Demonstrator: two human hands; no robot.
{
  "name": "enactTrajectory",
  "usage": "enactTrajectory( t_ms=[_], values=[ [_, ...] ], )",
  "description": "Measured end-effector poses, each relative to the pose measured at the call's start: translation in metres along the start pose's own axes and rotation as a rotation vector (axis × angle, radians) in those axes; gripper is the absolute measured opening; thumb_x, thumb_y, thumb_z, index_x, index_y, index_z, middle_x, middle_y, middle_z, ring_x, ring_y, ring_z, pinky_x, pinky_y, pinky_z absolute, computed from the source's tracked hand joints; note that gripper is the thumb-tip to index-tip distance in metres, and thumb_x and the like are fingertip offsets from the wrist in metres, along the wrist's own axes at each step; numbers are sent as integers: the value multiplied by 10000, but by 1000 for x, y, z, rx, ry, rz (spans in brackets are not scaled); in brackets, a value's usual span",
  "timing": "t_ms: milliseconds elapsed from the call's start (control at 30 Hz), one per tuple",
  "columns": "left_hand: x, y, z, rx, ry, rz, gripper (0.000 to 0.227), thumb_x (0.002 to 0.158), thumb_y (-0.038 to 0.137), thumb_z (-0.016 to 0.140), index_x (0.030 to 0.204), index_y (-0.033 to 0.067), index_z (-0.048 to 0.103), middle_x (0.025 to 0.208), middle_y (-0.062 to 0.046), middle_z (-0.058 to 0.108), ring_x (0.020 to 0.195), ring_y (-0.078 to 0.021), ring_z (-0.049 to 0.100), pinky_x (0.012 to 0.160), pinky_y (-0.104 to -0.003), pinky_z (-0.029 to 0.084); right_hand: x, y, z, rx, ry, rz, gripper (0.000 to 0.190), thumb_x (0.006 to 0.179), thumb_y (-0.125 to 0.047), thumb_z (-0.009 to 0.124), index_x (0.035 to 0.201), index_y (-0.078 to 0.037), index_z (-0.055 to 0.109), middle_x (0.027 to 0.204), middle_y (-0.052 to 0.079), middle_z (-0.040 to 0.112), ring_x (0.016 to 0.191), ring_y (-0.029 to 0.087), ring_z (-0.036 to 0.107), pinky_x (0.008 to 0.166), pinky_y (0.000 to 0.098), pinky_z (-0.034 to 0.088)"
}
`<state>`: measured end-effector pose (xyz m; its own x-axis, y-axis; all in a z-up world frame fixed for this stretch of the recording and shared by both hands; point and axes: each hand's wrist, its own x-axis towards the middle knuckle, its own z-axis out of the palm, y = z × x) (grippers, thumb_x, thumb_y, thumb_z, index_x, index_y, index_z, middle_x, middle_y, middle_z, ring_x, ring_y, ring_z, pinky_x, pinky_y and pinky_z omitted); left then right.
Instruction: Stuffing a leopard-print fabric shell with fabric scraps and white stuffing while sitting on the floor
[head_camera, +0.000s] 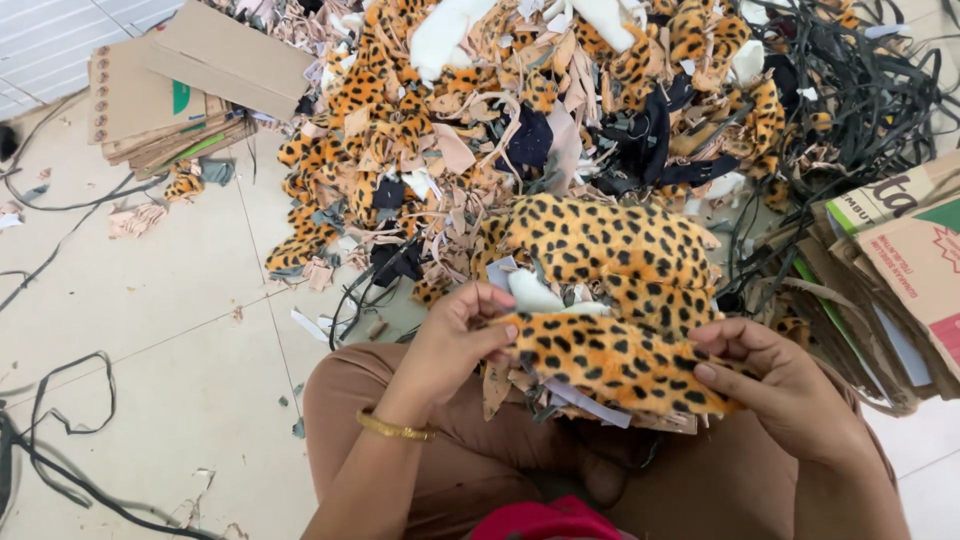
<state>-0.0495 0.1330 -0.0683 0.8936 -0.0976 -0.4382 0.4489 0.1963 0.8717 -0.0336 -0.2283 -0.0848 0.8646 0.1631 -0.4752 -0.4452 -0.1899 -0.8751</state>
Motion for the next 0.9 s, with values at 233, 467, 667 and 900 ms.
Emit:
enactTrajectory(
  t_ms=[233,467,667,900],
  values=[
    [-43,-23,-1,53,-130,-8,246,880,-56,694,1099,44,646,832,-59,644,645,-115,624,573,-214,517,-10,27,-19,-5,-187,-91,350,810,98,766,1153,31,767,963,152,752,667,230,699,519,338,604],
    [-49,-26,-7,590,-361,77,354,788,-22,601,1090,148,673,819,20,576,727,-111,514,693,-266,414,-16,14,-5,-505,-406,-37,362,806,-48,775,1145,-170,816,1058,-29,851,952,89,801,792,263,649],
    [-35,-30,-5,871,-342,234,322,753,-29,591,997,141,715,789,14,647,701,-146,566,670,-302,438,-11,17,6,-936,-343,-177,243,806,-212,755,1022,-305,814,1023,-122,861,915,87,796,779,270,590],
    [-19,-20,1,800,-109,170,351,778,-59,551,1043,122,693,869,10,608,772,-134,555,692,-304,455,-9,3,14,-853,-108,-341,196,850,-162,727,1021,-203,814,927,-39,801,807,150,772,726,316,571]
  ],
)
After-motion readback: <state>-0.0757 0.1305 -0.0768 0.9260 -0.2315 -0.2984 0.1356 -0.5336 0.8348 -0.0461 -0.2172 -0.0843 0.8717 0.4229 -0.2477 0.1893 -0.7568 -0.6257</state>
